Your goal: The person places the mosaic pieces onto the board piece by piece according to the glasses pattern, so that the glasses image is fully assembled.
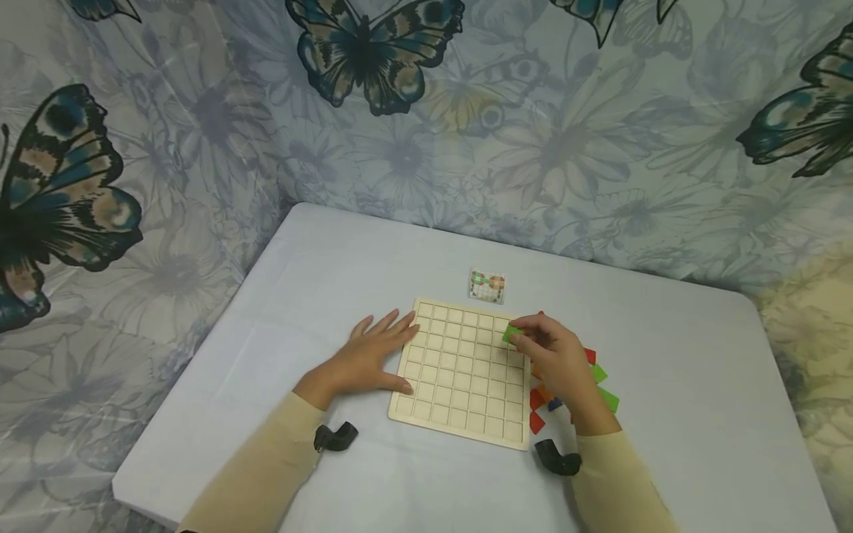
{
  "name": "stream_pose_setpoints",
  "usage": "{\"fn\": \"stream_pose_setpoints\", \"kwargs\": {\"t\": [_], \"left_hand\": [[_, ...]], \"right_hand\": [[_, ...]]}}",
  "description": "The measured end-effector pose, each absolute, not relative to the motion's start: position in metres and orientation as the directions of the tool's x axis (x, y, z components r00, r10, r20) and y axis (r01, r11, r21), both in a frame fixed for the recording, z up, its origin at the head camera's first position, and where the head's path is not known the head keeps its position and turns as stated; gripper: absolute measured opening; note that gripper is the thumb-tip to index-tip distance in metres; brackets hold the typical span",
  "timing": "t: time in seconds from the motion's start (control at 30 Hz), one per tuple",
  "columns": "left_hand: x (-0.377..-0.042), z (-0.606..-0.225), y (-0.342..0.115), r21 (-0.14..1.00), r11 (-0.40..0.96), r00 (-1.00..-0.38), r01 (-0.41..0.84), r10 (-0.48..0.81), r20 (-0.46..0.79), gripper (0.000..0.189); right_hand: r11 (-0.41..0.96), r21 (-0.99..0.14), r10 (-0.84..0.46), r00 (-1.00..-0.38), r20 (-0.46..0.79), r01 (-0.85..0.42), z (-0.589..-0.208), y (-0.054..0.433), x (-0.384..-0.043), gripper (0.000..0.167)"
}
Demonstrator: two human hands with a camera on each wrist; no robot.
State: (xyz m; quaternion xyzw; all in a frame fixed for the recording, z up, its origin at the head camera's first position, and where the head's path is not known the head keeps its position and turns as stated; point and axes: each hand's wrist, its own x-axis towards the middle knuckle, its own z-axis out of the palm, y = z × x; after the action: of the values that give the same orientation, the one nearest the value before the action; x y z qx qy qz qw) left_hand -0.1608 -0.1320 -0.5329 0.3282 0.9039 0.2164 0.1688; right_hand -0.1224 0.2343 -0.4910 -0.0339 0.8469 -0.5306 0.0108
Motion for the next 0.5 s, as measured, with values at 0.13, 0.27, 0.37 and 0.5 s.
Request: {"fn": "stream_pose_setpoints", "kwargs": {"t": [0.13, 0.27, 0.37, 0.5], "left_hand": [[-0.163, -0.535, -0.134, 0.513, 0.672, -0.720, 0.534, 0.679, -0.141, 0.117], [-0.164, -0.537, -0.134, 0.519, 0.664, -0.719, 0.539, 0.683, -0.127, 0.117], [-0.164, -0.538, -0.134, 0.526, 0.667, -0.723, 0.527, 0.677, -0.134, 0.117], [-0.163, -0.537, -0.136, 0.529, 0.675, -0.727, 0.515, 0.671, -0.148, 0.117]], "right_hand": [[0.433, -0.901, -0.080, -0.997, -0.005, -0.031, -0.493, 0.214, -0.135, 0.025], [0.433, -0.901, -0.101, -0.995, -0.012, -0.033, -0.501, 0.196, -0.148, 0.020], [0.428, -0.903, -0.109, -0.994, -0.004, -0.044, -0.509, 0.182, -0.157, 0.017], [0.398, -0.917, -0.114, -0.993, -0.009, -0.037, -0.519, 0.162, -0.166, 0.015]]}}
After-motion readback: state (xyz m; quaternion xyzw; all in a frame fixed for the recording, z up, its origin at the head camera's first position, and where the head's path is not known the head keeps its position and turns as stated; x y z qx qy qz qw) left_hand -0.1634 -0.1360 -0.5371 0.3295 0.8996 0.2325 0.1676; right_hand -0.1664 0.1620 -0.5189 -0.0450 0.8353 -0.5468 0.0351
